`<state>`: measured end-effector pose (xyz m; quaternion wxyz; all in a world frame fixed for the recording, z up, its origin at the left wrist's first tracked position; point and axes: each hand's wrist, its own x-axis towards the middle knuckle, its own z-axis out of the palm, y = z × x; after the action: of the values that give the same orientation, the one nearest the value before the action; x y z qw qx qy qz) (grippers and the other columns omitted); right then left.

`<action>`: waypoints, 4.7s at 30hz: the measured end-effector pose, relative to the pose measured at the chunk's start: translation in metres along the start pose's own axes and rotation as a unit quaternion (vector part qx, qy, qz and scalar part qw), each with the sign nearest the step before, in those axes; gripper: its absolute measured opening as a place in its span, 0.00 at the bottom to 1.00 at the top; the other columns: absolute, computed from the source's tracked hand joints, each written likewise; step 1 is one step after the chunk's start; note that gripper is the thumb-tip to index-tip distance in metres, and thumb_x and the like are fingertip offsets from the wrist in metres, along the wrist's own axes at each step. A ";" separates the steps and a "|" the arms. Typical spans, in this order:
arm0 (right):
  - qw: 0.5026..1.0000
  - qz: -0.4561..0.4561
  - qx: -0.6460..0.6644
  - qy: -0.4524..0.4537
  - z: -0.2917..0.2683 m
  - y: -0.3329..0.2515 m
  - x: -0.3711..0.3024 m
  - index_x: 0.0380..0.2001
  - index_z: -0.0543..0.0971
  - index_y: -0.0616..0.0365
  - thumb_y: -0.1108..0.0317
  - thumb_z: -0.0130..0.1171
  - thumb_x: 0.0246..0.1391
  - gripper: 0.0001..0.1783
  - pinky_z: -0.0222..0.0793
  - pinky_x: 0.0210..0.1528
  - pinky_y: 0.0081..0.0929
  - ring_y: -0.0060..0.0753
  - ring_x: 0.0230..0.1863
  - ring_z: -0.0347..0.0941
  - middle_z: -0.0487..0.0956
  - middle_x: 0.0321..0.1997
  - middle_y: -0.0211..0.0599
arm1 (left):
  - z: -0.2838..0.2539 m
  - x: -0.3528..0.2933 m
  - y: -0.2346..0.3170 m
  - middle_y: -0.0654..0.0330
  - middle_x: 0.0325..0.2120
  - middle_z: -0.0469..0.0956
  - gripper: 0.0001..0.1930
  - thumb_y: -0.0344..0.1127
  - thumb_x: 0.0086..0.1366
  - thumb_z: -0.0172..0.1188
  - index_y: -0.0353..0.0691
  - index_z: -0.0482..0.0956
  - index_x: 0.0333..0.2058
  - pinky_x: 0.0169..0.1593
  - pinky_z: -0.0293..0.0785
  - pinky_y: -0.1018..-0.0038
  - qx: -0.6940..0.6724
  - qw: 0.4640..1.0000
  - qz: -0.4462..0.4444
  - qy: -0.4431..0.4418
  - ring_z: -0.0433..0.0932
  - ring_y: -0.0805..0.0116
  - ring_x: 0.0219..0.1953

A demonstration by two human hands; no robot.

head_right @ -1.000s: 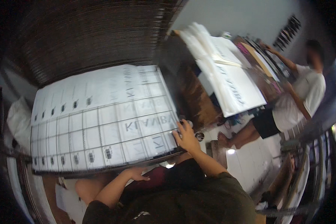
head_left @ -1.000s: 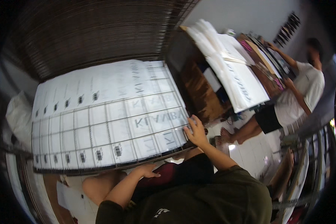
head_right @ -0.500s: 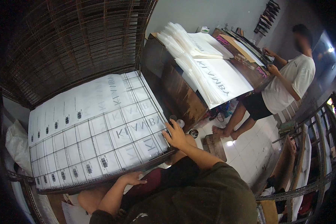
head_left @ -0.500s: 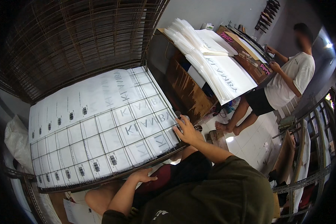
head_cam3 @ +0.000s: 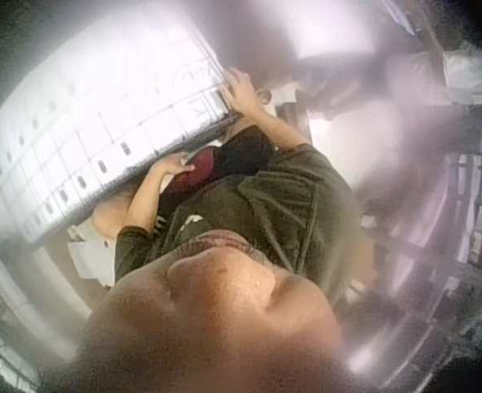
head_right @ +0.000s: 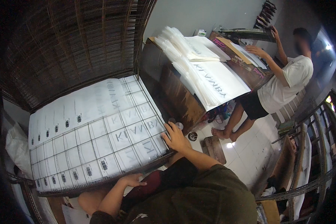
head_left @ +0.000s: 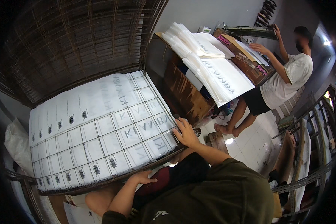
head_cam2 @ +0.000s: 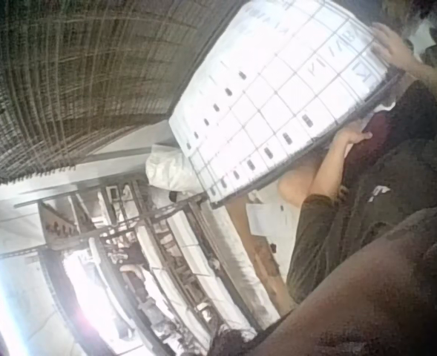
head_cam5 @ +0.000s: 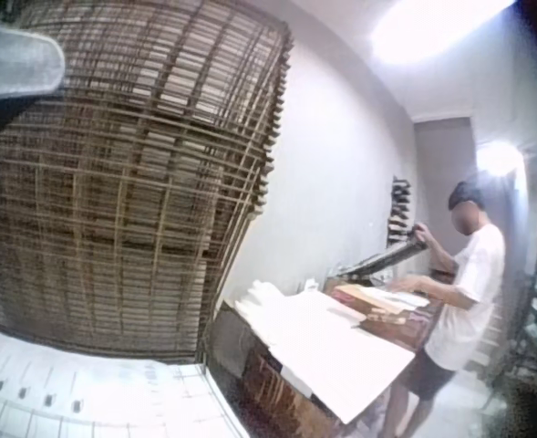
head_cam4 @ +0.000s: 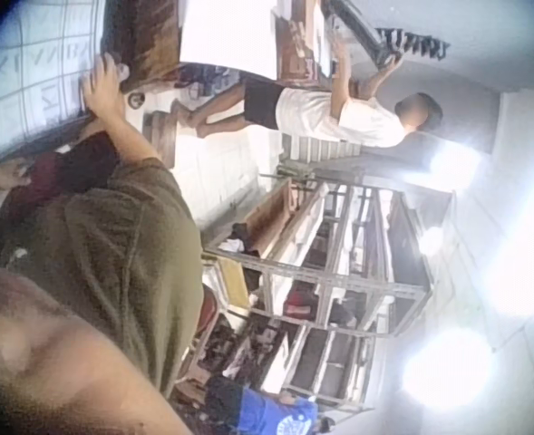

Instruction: The person sits on the floor and repeatedly picks up white papers from a stack, flips them, and places them back down. Another person stands nearby and also handles similar papers.

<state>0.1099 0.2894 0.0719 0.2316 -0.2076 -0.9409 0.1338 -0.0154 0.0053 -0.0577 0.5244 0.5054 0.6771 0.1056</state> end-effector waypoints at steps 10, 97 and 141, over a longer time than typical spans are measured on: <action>0.957 -0.161 0.185 0.156 -0.064 -0.062 0.026 0.52 0.67 0.66 0.65 0.48 0.54 0.23 0.64 0.43 0.29 0.38 0.37 0.68 0.71 0.40 0.45 | -0.010 -0.004 0.012 0.46 0.48 0.72 0.49 0.70 0.49 0.57 0.39 0.59 0.60 0.53 0.66 0.69 -0.012 0.998 -0.024 -0.050 0.72 0.56 0.51; 0.870 0.167 0.434 -0.165 0.177 0.076 0.348 0.58 0.65 0.66 0.87 0.44 0.35 0.38 0.65 0.40 0.19 0.32 0.55 0.65 0.64 0.62 0.46 | 0.002 0.015 0.010 0.46 0.54 0.67 0.40 0.60 0.47 0.62 0.33 0.70 0.52 0.60 0.58 0.61 -0.015 0.998 0.039 -0.043 0.64 0.52 0.59; 0.996 0.085 0.023 -0.026 -0.012 -0.016 -0.019 0.62 0.58 0.52 0.51 0.45 0.58 0.32 0.61 0.57 0.45 0.57 0.62 0.57 0.54 0.65 0.51 | 0.034 -0.082 0.066 0.46 0.57 0.63 0.42 0.61 0.52 0.57 0.44 0.58 0.61 0.58 0.61 0.60 0.031 0.991 -0.120 0.056 0.63 0.49 0.58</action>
<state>0.1258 0.2688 0.0802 0.1993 -0.2777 -0.9224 0.1800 0.0448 -0.0421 0.0217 0.4782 0.4298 0.7644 0.0487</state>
